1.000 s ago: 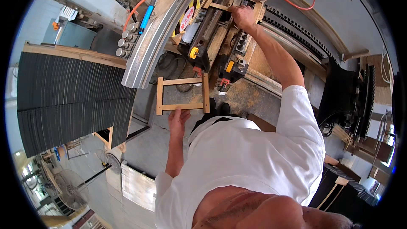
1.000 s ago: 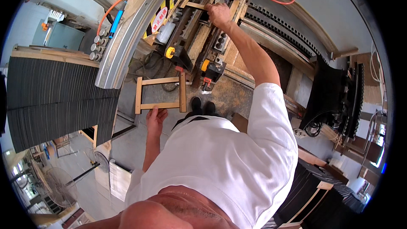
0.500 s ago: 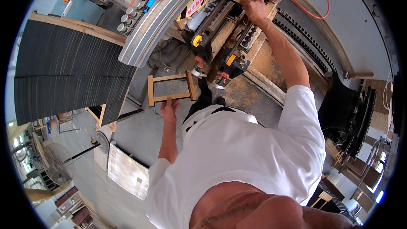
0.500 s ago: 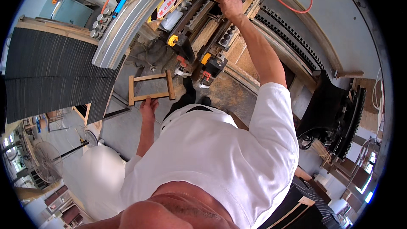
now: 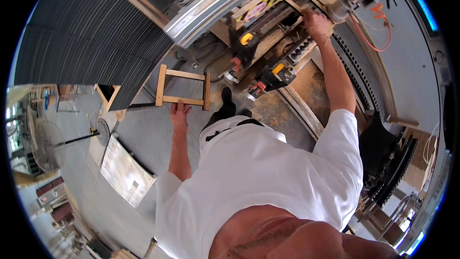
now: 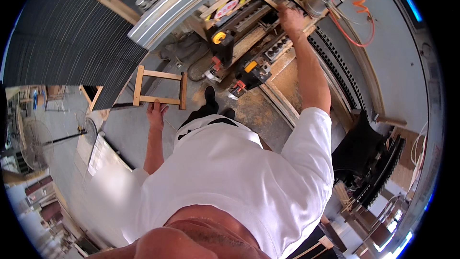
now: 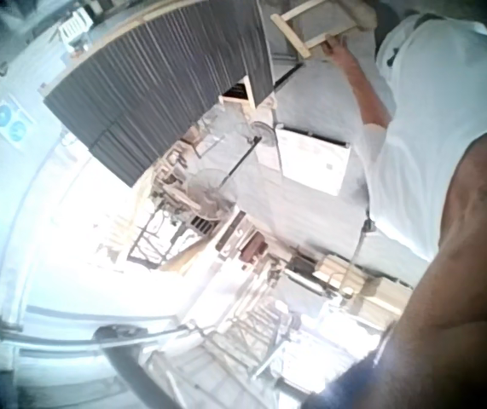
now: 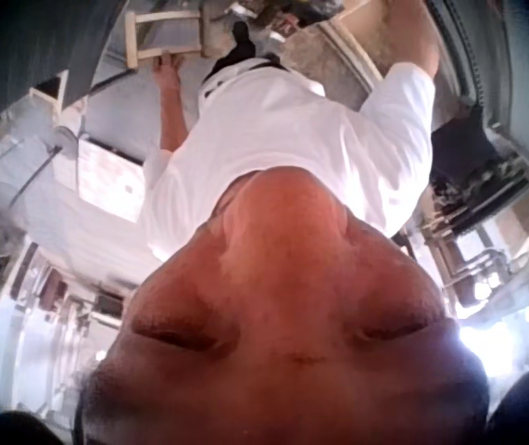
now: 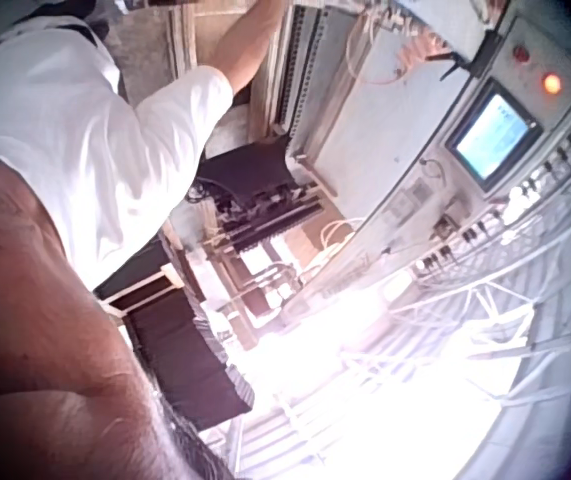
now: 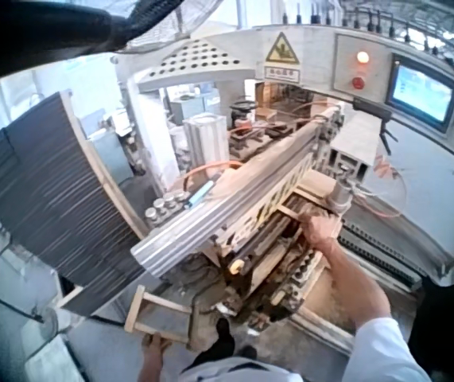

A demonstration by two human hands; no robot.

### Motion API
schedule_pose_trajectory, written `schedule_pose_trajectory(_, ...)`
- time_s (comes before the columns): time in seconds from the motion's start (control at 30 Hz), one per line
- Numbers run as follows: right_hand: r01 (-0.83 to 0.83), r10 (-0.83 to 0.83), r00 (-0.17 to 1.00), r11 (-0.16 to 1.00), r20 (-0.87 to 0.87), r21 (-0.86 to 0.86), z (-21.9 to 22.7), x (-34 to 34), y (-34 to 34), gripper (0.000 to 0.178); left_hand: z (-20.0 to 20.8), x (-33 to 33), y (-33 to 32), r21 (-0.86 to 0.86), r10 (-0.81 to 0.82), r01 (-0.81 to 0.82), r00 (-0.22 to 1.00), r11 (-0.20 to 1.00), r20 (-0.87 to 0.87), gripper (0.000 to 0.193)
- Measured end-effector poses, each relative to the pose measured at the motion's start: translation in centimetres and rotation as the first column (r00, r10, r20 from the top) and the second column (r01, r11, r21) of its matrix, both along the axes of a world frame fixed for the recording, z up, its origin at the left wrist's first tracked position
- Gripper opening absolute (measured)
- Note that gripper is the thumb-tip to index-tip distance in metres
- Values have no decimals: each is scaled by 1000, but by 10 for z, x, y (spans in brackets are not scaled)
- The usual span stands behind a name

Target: The person repeatedly picks up small wooden frames, places them on a machine, and removes them, then stacks the frames on a nearby rack. The cycle continues with the person handling each frame individually.

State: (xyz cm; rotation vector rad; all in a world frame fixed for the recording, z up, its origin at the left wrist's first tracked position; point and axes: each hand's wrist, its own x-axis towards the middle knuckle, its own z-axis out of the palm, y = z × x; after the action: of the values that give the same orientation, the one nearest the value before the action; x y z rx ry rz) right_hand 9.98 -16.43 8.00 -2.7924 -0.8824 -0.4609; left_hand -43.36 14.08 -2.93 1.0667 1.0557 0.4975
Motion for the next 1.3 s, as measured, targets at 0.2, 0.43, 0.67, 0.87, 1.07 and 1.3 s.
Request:
schedule_pose_trajectory(0.2,232,-258,963,938,-72,-258,-6,13,-3,31,16,-61,49,122,68,-80,993,989,99,21)
schedule_pose_trajectory(0.43,285,-282,957,957,69,-50,17,-23,23,35,44,-171,160,318,268,-300,953,899,142,26)
schedule_pose_trajectory(0.67,-99,71,995,706,69,701,73,-221,142,21,63,-247,340,367,388,-383,919,848,64,30)
schedule_pose_trajectory(0.87,30,483,750,658,-452,753,-10,-413,234,17,21,-232,497,314,289,-263,957,912,-36,32)
schedule_pose_trajectory(1.07,71,172,590,962,-789,263,-134,-491,210,25,-3,-161,528,760,275,86,901,644,-335,31)
schedule_pose_trajectory(1.3,70,-27,520,998,-854,10,-170,-526,193,30,-12,-176,502,813,428,259,745,521,-512,51)
